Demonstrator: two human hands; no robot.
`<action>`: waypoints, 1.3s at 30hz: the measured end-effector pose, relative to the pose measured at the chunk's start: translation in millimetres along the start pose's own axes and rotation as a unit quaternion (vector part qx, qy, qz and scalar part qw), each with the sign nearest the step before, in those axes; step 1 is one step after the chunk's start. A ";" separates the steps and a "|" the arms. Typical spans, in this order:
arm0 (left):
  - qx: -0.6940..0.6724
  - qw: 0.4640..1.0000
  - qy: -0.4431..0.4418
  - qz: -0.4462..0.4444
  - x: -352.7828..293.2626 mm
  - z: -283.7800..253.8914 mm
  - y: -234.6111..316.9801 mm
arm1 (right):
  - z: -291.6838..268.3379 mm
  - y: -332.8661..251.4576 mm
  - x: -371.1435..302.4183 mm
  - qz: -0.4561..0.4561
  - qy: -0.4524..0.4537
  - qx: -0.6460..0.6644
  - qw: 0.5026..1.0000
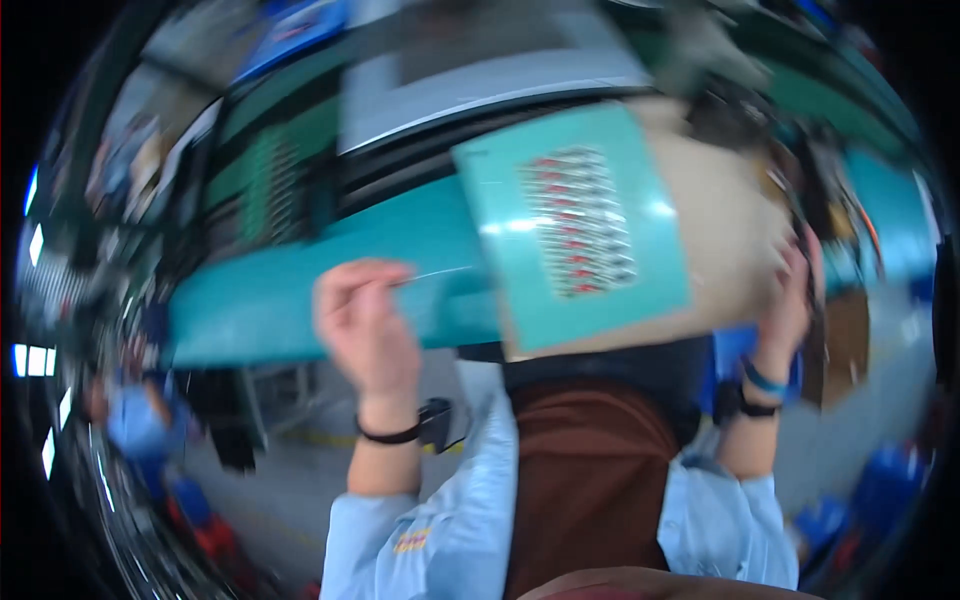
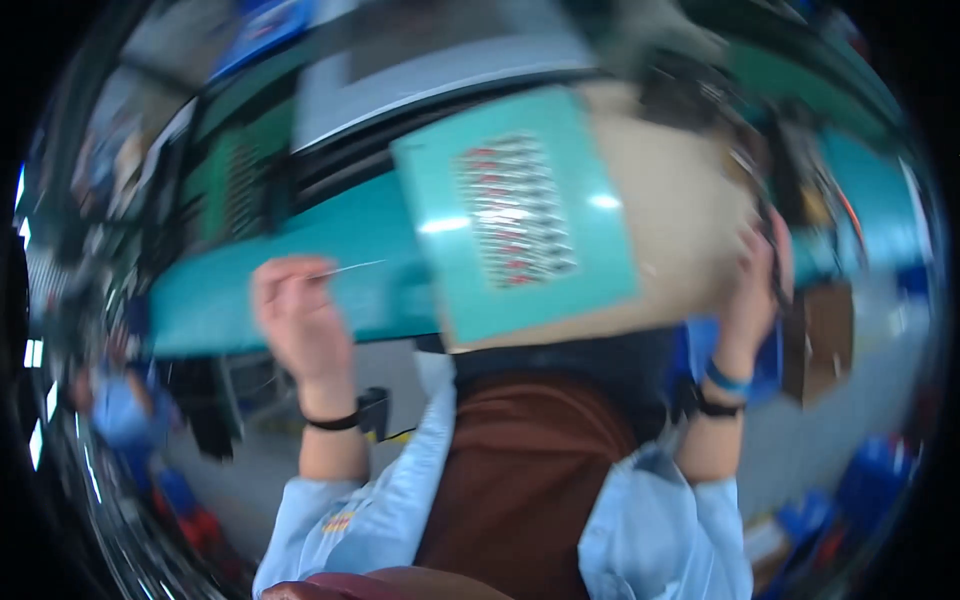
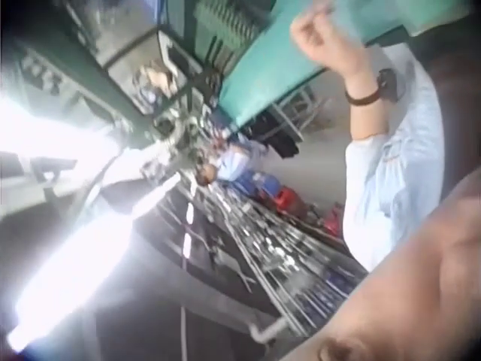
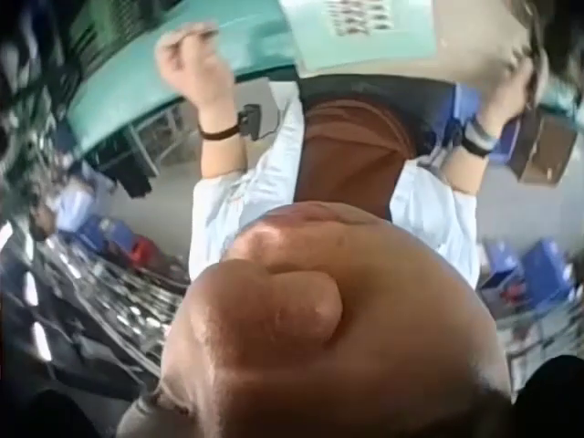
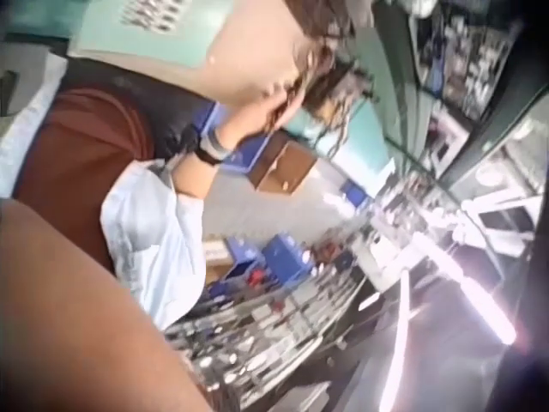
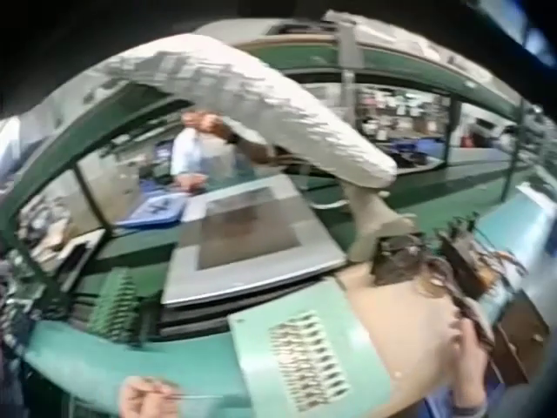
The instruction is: Soldering electrical components onto a green PCB at an industrial workstation.
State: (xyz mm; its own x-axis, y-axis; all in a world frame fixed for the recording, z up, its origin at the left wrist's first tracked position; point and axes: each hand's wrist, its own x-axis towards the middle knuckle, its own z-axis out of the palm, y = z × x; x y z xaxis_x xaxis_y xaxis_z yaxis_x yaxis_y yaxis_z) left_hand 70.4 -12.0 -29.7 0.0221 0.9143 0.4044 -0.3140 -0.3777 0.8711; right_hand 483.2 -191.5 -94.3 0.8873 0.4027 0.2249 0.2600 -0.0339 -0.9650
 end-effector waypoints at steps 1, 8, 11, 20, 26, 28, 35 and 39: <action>-0.013 1.000 -0.004 -0.010 0.3 0.1 0.0 | -1.3 2.7 -0.1 0.006 0.024 0.056 0.998; -0.052 0.998 0.004 -0.019 -22.4 -19.9 23.0 | -10.3 45.7 67.7 0.182 -0.047 0.547 0.816; -0.070 0.997 0.007 -0.034 -25.9 -20.1 28.3 | 7.2 63.0 90.6 0.213 -0.101 0.592 0.771; -0.062 0.998 0.016 -0.004 -34.3 -7.2 34.3 | 27.1 10.9 -1.9 0.181 -0.358 0.468 0.787; -0.010 0.973 -0.199 -0.117 -52.7 40.9 23.3 | 98.6 -127.1 -112.9 -0.120 -0.478 0.117 0.862; 0.013 0.971 -0.222 -0.085 -55.2 47.4 25.4 | 101.5 -130.1 -116.3 -0.215 -0.504 0.072 0.834; -0.017 0.985 -0.170 0.036 -59.8 41.0 16.1 | 87.3 -122.4 -123.5 -0.196 -0.471 0.050 0.859; -0.085 0.979 -0.183 0.002 -54.9 48.2 25.1 | 96.1 -128.5 -126.8 -0.248 -0.493 0.058 0.832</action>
State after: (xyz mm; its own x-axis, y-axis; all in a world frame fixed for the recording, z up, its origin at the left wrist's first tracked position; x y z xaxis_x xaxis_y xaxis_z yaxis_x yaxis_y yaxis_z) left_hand 107.1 -78.8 -16.6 0.3491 0.7876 0.5077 -0.4672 -0.3234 0.8229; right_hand 300.7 -150.4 -11.8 -0.0765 0.8970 0.4353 0.4116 0.4260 -0.8057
